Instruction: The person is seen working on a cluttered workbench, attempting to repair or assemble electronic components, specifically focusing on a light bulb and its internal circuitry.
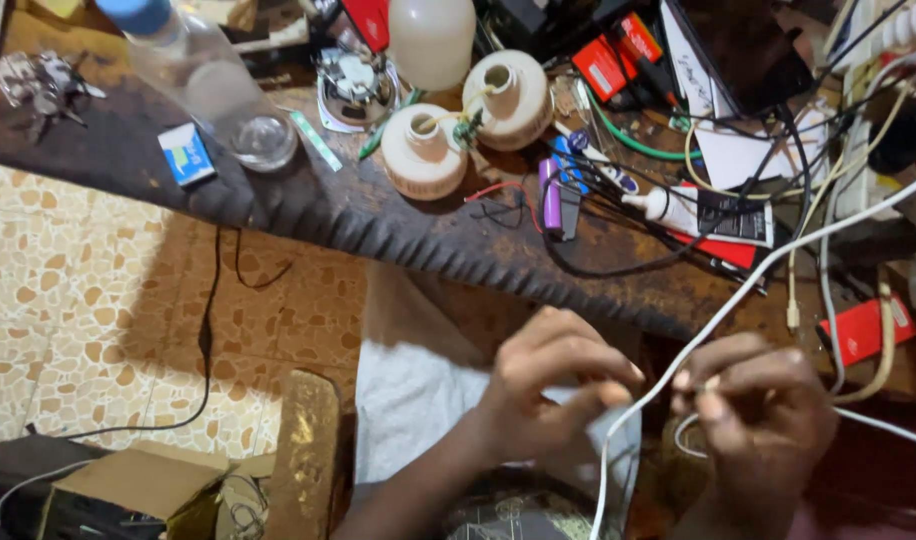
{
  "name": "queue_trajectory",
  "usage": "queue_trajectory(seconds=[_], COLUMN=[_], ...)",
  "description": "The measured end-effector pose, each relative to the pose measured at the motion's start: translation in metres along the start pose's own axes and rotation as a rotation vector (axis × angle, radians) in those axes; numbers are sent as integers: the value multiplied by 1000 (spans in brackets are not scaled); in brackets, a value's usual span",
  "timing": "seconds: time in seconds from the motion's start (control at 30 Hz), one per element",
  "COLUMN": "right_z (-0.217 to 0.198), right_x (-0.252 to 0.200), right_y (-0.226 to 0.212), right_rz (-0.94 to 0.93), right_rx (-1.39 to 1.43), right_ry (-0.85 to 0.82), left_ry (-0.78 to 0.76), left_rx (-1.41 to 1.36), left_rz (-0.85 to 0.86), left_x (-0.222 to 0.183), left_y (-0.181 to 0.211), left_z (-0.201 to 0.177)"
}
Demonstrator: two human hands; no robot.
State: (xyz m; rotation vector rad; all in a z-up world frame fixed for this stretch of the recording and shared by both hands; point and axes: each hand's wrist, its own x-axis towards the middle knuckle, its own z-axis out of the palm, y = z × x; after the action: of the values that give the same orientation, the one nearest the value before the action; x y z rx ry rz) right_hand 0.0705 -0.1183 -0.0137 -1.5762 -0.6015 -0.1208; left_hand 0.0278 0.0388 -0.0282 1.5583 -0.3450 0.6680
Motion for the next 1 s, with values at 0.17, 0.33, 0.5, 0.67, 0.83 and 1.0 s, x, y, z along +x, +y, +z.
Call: queue_trajectory(seconds=[0.17,0.33,0.5,0.67,0.83,1.0], right_z=[-10,-17,-10,-12,-26,-17], right_x=[55,135,187,204,204,204], right_y=[3,30,53,60,69,81], right_rz=[-5,-58,119,516,485,313], right_rx=[-506,-796,-997,-935,-925,-808], right_ry=[-79,-248,-476,-511,-421,-450], left_ry=[47,61,49,35,102,210], left_rx=[319,477,447,386,381,470], left_rz=[-2,37,12,-67,-34,1], left_x=[20,39,39,46,47,44], left_y=[-24,-46,-57,-59,-73,-84], left_z=[-27,-44,-51,-57,-53,-44])
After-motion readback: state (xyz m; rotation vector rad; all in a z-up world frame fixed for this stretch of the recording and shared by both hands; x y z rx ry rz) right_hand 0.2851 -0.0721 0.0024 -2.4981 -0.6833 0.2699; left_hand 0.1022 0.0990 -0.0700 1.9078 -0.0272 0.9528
